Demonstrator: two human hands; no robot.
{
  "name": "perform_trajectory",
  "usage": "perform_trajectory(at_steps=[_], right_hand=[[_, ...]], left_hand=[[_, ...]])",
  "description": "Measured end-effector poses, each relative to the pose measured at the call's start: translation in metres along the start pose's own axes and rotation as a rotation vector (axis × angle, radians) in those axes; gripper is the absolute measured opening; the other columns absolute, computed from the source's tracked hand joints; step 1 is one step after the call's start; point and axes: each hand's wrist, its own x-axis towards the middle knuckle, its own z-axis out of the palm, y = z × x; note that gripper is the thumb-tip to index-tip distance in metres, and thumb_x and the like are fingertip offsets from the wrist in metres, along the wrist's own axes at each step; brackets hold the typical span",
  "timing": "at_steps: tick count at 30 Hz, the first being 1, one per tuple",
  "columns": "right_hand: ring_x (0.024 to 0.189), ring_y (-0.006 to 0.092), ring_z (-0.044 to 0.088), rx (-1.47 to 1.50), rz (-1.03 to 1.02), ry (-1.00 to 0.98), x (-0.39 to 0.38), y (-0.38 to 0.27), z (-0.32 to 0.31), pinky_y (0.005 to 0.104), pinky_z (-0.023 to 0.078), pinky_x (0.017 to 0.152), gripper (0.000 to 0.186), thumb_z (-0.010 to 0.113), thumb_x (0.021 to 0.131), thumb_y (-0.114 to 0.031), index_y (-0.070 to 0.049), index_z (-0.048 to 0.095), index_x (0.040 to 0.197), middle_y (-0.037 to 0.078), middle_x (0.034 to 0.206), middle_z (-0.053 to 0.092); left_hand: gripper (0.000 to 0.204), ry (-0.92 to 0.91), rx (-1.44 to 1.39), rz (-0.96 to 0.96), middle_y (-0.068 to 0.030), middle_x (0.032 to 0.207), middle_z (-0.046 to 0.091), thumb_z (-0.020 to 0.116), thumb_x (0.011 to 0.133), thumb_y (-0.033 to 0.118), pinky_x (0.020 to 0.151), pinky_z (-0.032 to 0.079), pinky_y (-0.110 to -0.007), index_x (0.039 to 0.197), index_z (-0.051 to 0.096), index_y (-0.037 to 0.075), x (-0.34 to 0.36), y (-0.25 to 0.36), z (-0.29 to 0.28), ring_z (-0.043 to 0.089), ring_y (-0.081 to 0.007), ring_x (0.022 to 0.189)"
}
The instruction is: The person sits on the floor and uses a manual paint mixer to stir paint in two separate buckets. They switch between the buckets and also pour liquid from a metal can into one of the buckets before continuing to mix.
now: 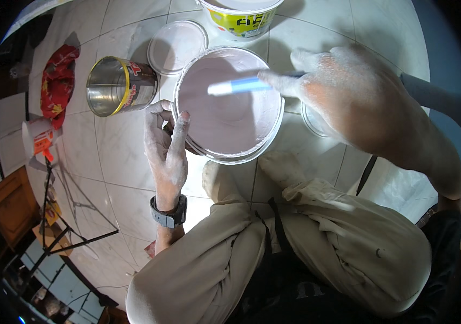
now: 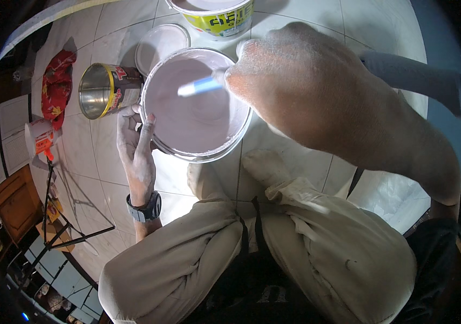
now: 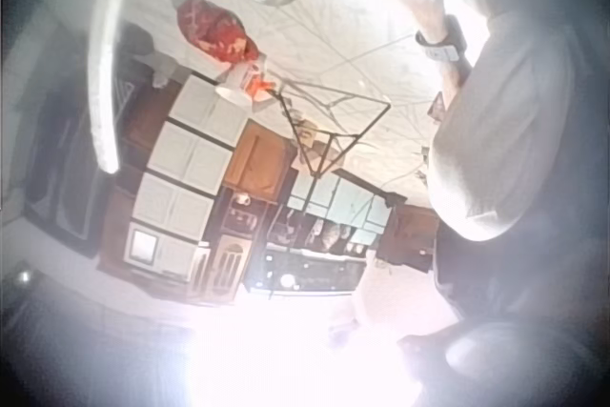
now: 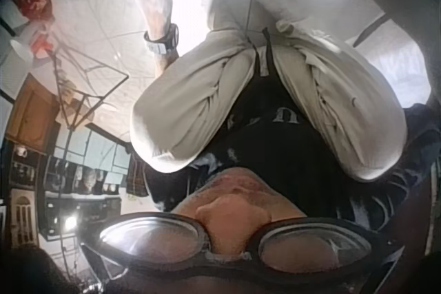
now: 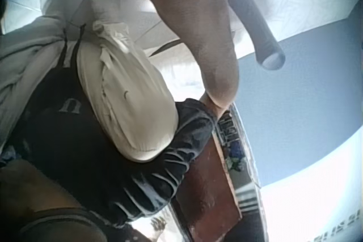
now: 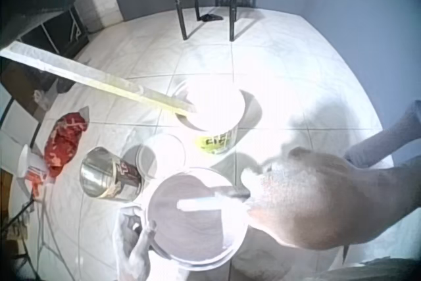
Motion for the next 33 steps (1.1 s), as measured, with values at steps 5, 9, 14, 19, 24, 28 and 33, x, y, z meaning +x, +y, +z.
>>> perform_trajectory(at_steps=[5, 9, 14, 19, 24, 28, 33], right_hand=[[0.066, 0.022, 0.063, -0.038, 0.043, -0.128, -0.008, -0.015, 0.003, 0.0338, 0.051, 0.059, 0.025, 0.06, 0.086, -0.003, 0.0, 0.068, 0.11, 0.01, 0.067, 0.059], [0.068, 0.0215, 0.063, 0.034, -0.06, -0.272, -0.009, -0.017, -0.016, 0.0365, 0.051, 0.061, 0.026, 0.061, 0.084, -0.003, -0.001, 0.07, 0.108, 0.01, 0.07, 0.06], [0.066, 0.0201, 0.061, 0.221, 0.033, -0.193, 0.006, 0.011, 0.003, 0.0379, 0.049, 0.063, 0.033, 0.064, 0.08, -0.002, -0.001, 0.07, 0.112, 0.01, 0.074, 0.062], [0.067, 0.0186, 0.062, 0.008, -0.082, 0.125, -0.014, 0.006, -0.004, 0.0375, 0.049, 0.063, 0.027, 0.061, 0.086, -0.003, 0.0, 0.07, 0.111, 0.011, 0.076, 0.063], [0.057, 0.0174, 0.058, -0.079, 0.056, -0.271, -0.018, -0.024, 0.004, 0.0329, 0.046, 0.052, 0.019, 0.062, 0.085, -0.005, 0.0, 0.07, 0.102, 0.008, 0.064, 0.058], [0.059, 0.0202, 0.058, 0.146, 0.006, -0.296, 0.002, -0.004, -0.013, 0.0353, 0.047, 0.059, 0.024, 0.064, 0.082, -0.006, 0.0, 0.071, 0.104, 0.009, 0.069, 0.059], [0.061, 0.0209, 0.057, 0.048, -0.021, 0.122, -0.013, 0.004, 0.007, 0.0345, 0.047, 0.06, 0.034, 0.064, 0.083, -0.007, -0.003, 0.07, 0.116, 0.012, 0.077, 0.06]], left_hand=[[0.021, 0.016, -0.012, 0.02, -0.0037, 0.09, 0.054, 0.06, 0.099, 0.004, 0.057, 0.051, -0.022, 0.117, 0.05, 0.0, 0.001, -0.001, 0.001, 0.055, -0.0069, 0.078], [0.021, -0.013, 0.029, 0.037, -0.0037, 0.09, 0.054, 0.06, 0.099, 0.004, 0.056, 0.05, -0.022, 0.117, 0.05, 0.001, 0.0, 0.002, 0.002, 0.052, -0.0072, 0.075], [0.02, -0.041, -0.007, -0.019, -0.0065, 0.104, 0.058, 0.056, 0.101, 0.003, 0.086, 0.046, -0.025, 0.119, 0.05, 0.001, -0.003, 0.003, 0.001, 0.054, -0.0092, 0.097], [0.021, -0.041, 0.03, -0.009, -0.0069, 0.104, 0.059, 0.057, 0.101, 0.005, 0.085, 0.046, -0.025, 0.12, 0.05, 0.001, -0.001, -0.003, 0.0, 0.055, -0.0093, 0.096], [0.019, -0.001, 0.013, 0.039, -0.0016, 0.089, 0.051, 0.06, 0.099, 0.005, 0.064, 0.043, -0.022, 0.115, 0.051, 0.002, -0.001, -0.002, 0.0, 0.046, -0.0074, 0.078], [0.02, 0.01, -0.055, -0.034, -0.0017, 0.089, 0.052, 0.061, 0.099, 0.005, 0.064, 0.043, -0.021, 0.116, 0.051, 0.001, -0.002, 0.002, 0.004, 0.046, -0.007, 0.079], [0.02, -0.001, 0.011, 0.031, -0.0018, 0.089, 0.052, 0.061, 0.099, 0.005, 0.059, 0.043, -0.02, 0.115, 0.051, 0.001, 0.0, -0.004, 0.002, 0.047, -0.0061, 0.078]])
